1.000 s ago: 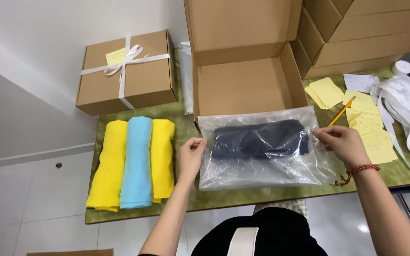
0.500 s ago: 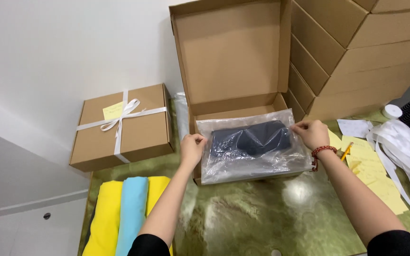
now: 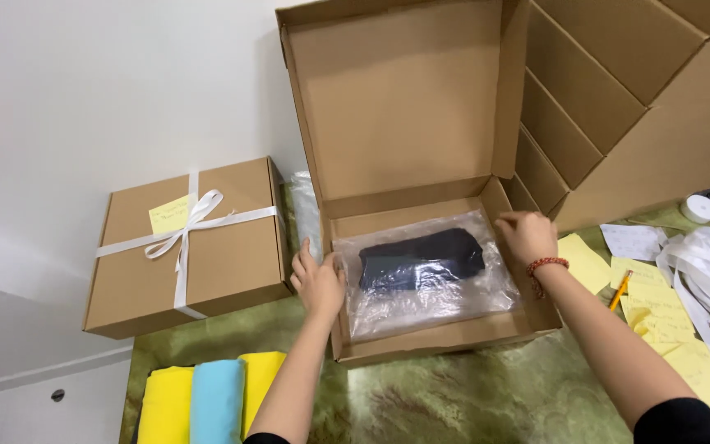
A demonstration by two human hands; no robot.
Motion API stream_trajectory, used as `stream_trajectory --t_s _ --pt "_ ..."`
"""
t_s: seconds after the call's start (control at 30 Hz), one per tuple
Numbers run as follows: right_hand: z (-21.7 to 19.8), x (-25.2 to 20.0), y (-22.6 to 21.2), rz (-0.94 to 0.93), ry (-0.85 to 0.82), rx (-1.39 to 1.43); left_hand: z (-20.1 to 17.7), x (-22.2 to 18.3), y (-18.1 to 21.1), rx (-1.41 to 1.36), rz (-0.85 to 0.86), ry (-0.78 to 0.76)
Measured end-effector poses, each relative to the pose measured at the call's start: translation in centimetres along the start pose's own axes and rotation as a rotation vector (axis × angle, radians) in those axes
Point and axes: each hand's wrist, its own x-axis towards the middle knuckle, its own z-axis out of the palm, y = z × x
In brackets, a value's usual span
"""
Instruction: Packing a garment into a plastic bag and cardboard box, then tying a white ribbon around the box.
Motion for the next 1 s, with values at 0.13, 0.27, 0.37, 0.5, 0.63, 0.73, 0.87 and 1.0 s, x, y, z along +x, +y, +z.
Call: stream_trajectory --t_s 0.13,0.27,0.37,0.5,0.63,0.73,0.87,1.0 --pt "-4.8 2.9 -0.8 -0.085 0.177 0.208 -2.3 -1.5 -0.2 -0.221 0.024 -0.038" --pt "-10.6 6.1 -4.6 -0.088 0.103 0.461 -2.6 -3.5 -0.4 -0.550 0.050 -0.067" --pt "-11.3 8.4 -5.6 -0.057 -0.036 0.562 -2.9 -5.7 -0.6 -0.656 -0.029 -0.109" --pt "-9.1 11.2 -5.2 -0.025 -0.094 0.687 -2.6 -7.5 -1.7 -0.947 -0.191 -0.138" --pt "-10.9 6.7 -5.9 -0.036 -0.071 0.741 -2.0 -6.7 -3.6 -0.992 -0.258 -0.134" --pt "-12.6 3.4 -5.6 -0.118 -0.069 0.775 -0.6 -5.5 -4.5 -1.082 -0.160 -0.018" --pt "-14.9 0.2 -5.7 0.036 -0.085 1.111 -2.9 -5.1 -4.2 -1.145 -0.141 0.053" --pt "-18.0 -1.9 -4.1 -0.067 0.026 1.178 -3.9 -5.1 -4.3 -1.174 -0.110 0.130"
